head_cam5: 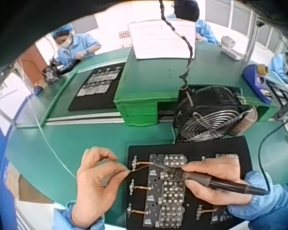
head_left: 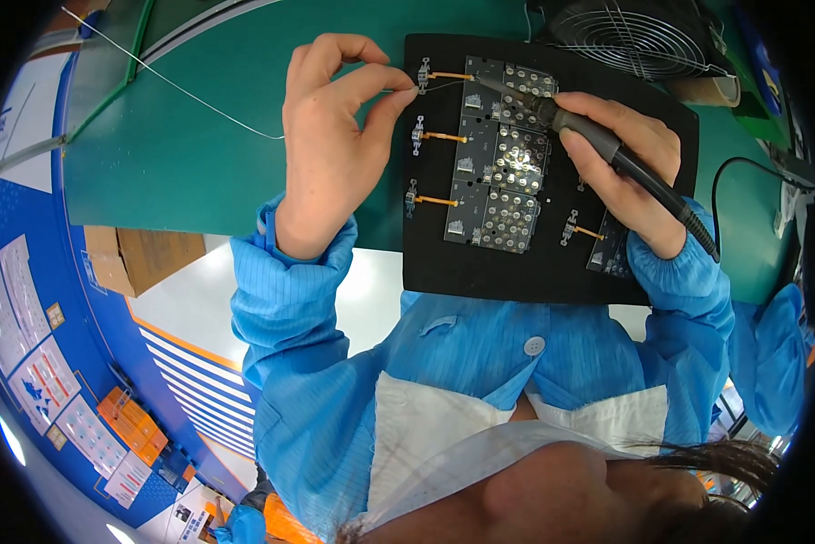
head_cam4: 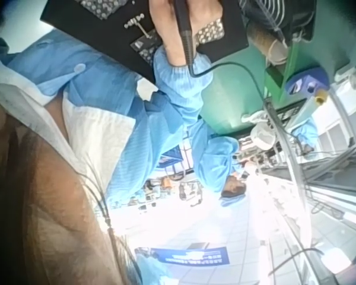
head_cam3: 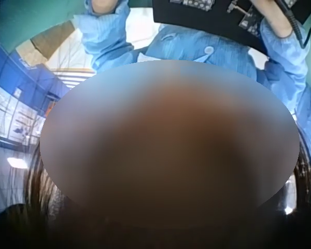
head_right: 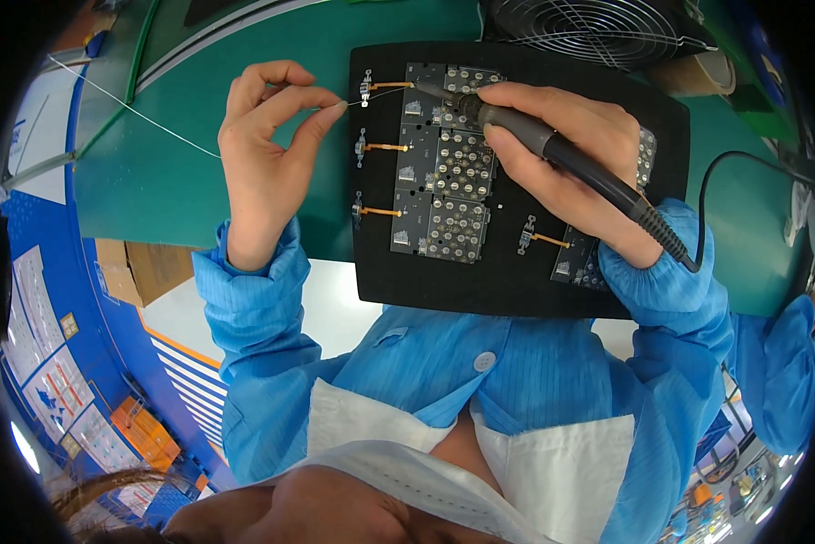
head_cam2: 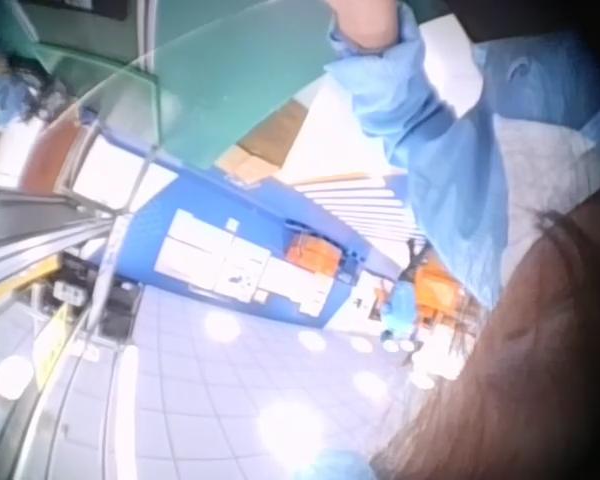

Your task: The person solders wires onto LED circuit boards with a soldering iron and solder wire.

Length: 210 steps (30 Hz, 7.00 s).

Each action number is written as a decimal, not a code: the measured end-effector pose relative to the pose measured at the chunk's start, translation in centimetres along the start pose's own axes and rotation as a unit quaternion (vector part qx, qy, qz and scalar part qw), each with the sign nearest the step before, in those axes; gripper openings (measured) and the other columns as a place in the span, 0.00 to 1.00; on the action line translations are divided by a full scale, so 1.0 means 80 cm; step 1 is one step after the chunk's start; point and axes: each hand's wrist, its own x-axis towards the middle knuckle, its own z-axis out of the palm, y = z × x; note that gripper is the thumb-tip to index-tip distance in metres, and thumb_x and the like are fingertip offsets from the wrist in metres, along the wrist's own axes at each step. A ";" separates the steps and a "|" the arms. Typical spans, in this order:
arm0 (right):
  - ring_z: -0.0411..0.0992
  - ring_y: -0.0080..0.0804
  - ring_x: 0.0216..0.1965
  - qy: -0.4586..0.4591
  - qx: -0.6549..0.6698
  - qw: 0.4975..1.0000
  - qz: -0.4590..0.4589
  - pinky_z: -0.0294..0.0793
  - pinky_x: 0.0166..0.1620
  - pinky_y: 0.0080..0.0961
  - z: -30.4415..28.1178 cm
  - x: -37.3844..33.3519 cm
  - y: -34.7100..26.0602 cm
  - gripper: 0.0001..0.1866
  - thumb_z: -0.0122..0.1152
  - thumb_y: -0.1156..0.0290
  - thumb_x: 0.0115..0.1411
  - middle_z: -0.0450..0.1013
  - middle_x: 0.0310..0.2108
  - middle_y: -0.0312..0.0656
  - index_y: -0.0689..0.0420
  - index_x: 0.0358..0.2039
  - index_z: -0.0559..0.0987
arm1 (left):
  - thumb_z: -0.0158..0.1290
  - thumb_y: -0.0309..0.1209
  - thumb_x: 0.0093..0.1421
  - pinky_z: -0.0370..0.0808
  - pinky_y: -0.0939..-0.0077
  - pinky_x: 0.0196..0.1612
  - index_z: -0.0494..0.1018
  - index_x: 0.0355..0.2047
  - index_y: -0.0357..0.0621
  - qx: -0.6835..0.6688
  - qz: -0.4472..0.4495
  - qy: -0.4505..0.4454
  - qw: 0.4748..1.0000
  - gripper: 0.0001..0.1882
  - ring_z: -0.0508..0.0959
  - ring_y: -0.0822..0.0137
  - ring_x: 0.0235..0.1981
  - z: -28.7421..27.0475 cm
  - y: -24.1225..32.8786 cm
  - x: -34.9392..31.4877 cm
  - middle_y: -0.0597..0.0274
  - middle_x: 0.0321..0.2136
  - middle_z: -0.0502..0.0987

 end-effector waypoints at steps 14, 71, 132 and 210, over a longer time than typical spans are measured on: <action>0.78 0.33 0.28 0.001 0.017 1.000 0.006 0.77 0.31 0.21 0.017 -0.002 -0.002 0.13 0.65 0.73 0.52 0.78 0.30 0.46 0.60 0.40 0.80 | 0.61 0.20 0.44 0.68 0.68 0.38 0.78 0.25 0.41 -0.031 0.007 0.020 0.999 0.06 0.69 0.58 0.38 0.010 -0.011 -0.004 0.63 0.32 0.72; 0.78 0.25 0.25 -0.009 0.031 0.998 0.058 0.75 0.29 0.16 0.027 0.000 -0.004 0.13 0.65 0.71 0.54 0.79 0.28 0.41 0.59 0.41 0.80 | 0.63 0.22 0.49 0.63 0.87 0.26 0.80 0.29 0.37 -0.190 -0.069 -0.056 0.978 0.06 0.64 0.80 0.23 0.060 -0.055 0.006 0.70 0.28 0.67; 0.76 0.21 0.25 0.001 0.070 0.995 0.069 0.72 0.27 0.13 0.022 -0.003 0.009 0.14 0.65 0.70 0.55 0.78 0.27 0.41 0.59 0.42 0.80 | 0.63 0.22 0.50 0.59 0.87 0.24 0.79 0.29 0.35 -0.222 -0.086 -0.065 0.969 0.06 0.61 0.83 0.21 0.065 -0.052 0.013 0.70 0.29 0.67; 0.78 0.26 0.27 0.005 0.042 0.999 0.003 0.75 0.29 0.16 0.005 -0.014 0.008 0.14 0.65 0.70 0.55 0.79 0.32 0.43 0.60 0.43 0.79 | 0.61 0.22 0.47 0.68 0.68 0.49 0.79 0.27 0.43 -0.040 0.000 -0.003 0.999 0.05 0.69 0.61 0.46 0.025 -0.009 0.003 0.62 0.39 0.73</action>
